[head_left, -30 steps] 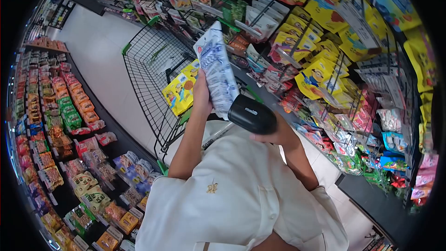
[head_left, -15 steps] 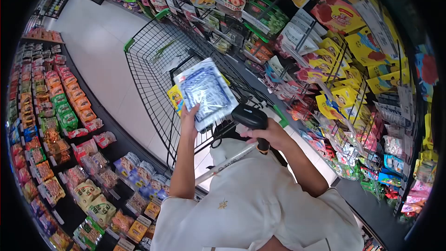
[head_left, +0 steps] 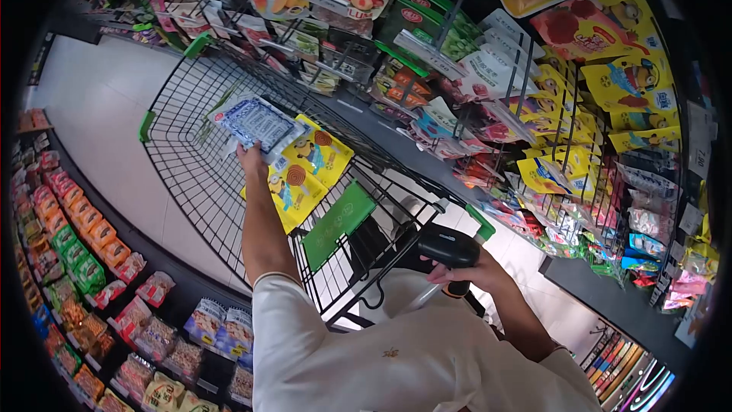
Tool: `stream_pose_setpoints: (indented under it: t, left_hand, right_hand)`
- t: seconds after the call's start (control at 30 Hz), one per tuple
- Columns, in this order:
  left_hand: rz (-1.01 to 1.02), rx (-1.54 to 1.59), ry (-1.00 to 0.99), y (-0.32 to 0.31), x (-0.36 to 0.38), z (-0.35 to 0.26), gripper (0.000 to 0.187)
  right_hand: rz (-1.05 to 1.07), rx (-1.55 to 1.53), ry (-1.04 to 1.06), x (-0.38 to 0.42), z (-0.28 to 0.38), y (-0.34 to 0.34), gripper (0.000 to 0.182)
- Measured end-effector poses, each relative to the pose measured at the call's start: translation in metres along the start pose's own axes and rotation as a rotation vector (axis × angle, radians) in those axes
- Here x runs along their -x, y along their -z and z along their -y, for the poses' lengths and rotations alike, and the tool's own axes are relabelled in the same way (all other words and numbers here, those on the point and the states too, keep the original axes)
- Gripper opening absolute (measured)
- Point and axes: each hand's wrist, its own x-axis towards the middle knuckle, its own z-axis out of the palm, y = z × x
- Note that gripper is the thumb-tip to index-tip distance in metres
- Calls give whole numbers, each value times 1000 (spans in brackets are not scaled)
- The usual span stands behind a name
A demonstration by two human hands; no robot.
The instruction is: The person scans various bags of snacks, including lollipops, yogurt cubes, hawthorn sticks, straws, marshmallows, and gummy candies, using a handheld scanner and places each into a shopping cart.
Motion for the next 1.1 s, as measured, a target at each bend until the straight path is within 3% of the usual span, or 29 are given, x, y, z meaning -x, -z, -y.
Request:
stream_pose_setpoints:
  t: [0.17,0.27,0.3,0.37,0.4,0.43,0.47,0.57,0.63,0.67,0.7,0.83,0.93,0.97,1.1]
  left_hand:
    - [-2,17,-42,-25,-23,14,67]
    - [-253,-647,-278,-12,-52,53,62]
    - [-343,-1004,-334,-24,-24,39,59]
    - [-281,-983,-573,-14,-29,70,49]
    - [-158,-935,-546,-31,6,51,39]
    - [-128,-1007,-666,-46,39,41,27]
    - [105,-491,-488,-53,49,48,23]
    - [175,-623,-528,-119,185,-21,33]
    - [181,-616,-690,-141,240,-36,53]
    - [262,-582,-548,-144,265,-45,54]
    - [274,-553,-532,-161,307,-59,51]
    - [406,-519,-723,-202,399,-81,49]
    - [774,-441,-877,-248,474,-98,34]
    - [883,-448,-879,-263,488,-93,27]
    - [1357,-700,-998,-364,597,-83,7]
  right_hand:
    - [-32,-171,36,1,-10,5,53]
    - [13,5,76,-1,-15,14,52]
    - [40,24,94,-2,-15,15,48]
    - [40,17,86,-3,-17,16,47]
    - [18,8,97,0,-16,15,46]
    - [-16,36,68,5,-11,12,45]
    - [-33,23,74,10,-2,5,40]
    - [-29,157,119,16,-13,12,41]
    - [-34,181,39,33,8,1,33]
    - [-21,180,122,19,-16,7,37]
    - [-19,195,148,11,-28,12,36]
    - [19,307,84,24,-23,17,32]
    - [32,307,238,36,-37,23,31]
    - [4,443,231,52,-36,29,31]
    - [92,392,372,85,-62,82,37]
